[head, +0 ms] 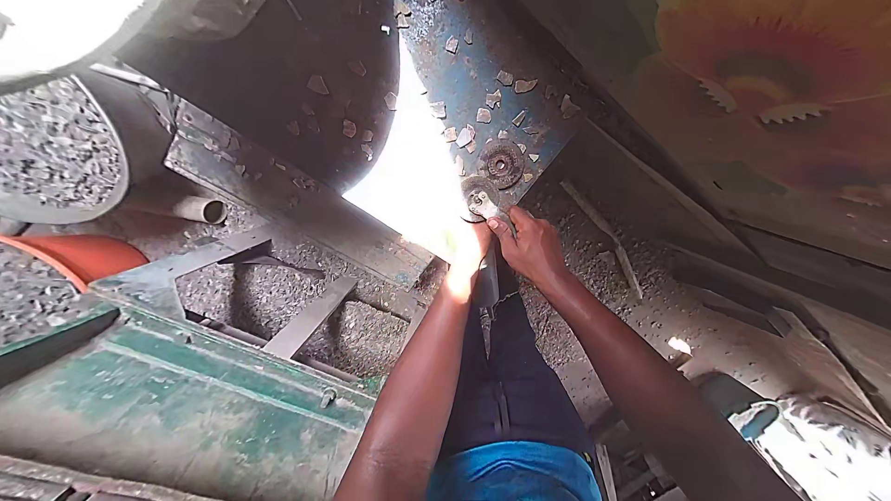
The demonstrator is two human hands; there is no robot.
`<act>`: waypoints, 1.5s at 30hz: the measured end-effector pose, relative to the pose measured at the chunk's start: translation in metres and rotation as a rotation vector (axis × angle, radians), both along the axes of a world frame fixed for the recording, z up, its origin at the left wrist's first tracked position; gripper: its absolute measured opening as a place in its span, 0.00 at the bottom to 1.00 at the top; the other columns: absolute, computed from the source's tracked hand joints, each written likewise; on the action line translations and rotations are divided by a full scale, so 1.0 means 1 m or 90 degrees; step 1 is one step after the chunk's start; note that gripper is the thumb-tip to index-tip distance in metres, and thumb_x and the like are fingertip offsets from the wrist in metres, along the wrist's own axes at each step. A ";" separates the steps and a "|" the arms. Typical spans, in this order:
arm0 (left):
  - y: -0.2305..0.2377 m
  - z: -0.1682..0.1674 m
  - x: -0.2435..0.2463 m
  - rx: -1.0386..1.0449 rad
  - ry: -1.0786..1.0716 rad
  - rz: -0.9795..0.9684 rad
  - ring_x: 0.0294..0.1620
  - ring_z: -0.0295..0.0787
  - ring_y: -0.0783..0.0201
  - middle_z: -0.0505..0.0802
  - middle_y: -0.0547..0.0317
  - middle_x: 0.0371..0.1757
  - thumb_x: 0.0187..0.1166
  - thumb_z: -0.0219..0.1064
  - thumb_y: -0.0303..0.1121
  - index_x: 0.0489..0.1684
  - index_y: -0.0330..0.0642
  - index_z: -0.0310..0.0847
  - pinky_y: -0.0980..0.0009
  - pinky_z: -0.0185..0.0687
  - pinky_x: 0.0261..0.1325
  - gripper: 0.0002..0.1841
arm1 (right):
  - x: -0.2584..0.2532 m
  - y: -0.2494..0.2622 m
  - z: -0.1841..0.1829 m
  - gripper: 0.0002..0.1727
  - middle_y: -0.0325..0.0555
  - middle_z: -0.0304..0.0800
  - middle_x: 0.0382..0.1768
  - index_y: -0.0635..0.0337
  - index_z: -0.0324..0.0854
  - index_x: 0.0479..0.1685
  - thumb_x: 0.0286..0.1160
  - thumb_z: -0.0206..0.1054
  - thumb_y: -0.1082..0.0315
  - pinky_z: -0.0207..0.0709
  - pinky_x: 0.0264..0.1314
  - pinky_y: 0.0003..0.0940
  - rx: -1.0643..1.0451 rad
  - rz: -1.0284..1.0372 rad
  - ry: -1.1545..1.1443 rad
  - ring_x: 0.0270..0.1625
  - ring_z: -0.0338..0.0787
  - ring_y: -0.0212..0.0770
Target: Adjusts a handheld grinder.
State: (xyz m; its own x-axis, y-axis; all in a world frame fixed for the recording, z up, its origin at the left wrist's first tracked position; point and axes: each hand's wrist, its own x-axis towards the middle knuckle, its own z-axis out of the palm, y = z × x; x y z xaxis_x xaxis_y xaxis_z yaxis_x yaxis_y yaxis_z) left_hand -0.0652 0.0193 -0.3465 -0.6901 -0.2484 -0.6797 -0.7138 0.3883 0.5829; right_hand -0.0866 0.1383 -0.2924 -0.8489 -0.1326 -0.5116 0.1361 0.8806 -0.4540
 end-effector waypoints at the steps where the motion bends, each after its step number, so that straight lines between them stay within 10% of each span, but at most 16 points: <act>1: 0.003 -0.004 0.000 -0.022 -0.007 0.011 0.58 0.89 0.43 0.91 0.38 0.53 0.73 0.75 0.44 0.64 0.35 0.80 0.39 0.81 0.59 0.27 | -0.001 0.003 0.001 0.29 0.49 0.79 0.18 0.59 0.81 0.35 0.88 0.54 0.41 0.73 0.25 0.53 0.001 0.005 -0.015 0.24 0.85 0.53; 25: 0.006 -0.021 0.006 -0.137 0.044 -0.027 0.44 0.92 0.50 0.94 0.46 0.39 0.59 0.77 0.53 0.43 0.36 0.88 0.41 0.83 0.47 0.27 | -0.019 0.023 -0.017 0.29 0.38 0.68 0.10 0.53 0.75 0.20 0.85 0.51 0.42 0.64 0.17 0.42 -0.083 0.117 0.000 0.15 0.75 0.41; 30: 0.012 -0.030 0.005 -0.103 0.059 -0.032 0.50 0.92 0.57 0.94 0.53 0.46 0.53 0.77 0.61 0.55 0.44 0.85 0.44 0.85 0.52 0.35 | -0.032 0.046 -0.016 0.29 0.36 0.63 0.08 0.53 0.72 0.19 0.86 0.49 0.42 0.60 0.14 0.39 -0.071 0.216 0.030 0.11 0.71 0.39; 39: 0.013 -0.018 0.005 -0.078 0.110 -0.031 0.41 0.92 0.54 0.93 0.48 0.36 0.62 0.78 0.47 0.41 0.37 0.89 0.47 0.83 0.46 0.21 | -0.040 0.048 -0.020 0.28 0.35 0.62 0.08 0.54 0.74 0.21 0.86 0.50 0.44 0.59 0.14 0.37 -0.134 0.246 -0.011 0.11 0.69 0.37; 45: 0.010 -0.021 0.003 -0.150 0.127 -0.035 0.42 0.92 0.59 0.93 0.53 0.37 0.53 0.75 0.57 0.45 0.40 0.87 0.48 0.84 0.45 0.30 | -0.048 0.051 -0.024 0.25 0.32 0.63 0.10 0.53 0.75 0.24 0.87 0.52 0.46 0.60 0.16 0.33 -0.196 0.249 -0.086 0.13 0.68 0.32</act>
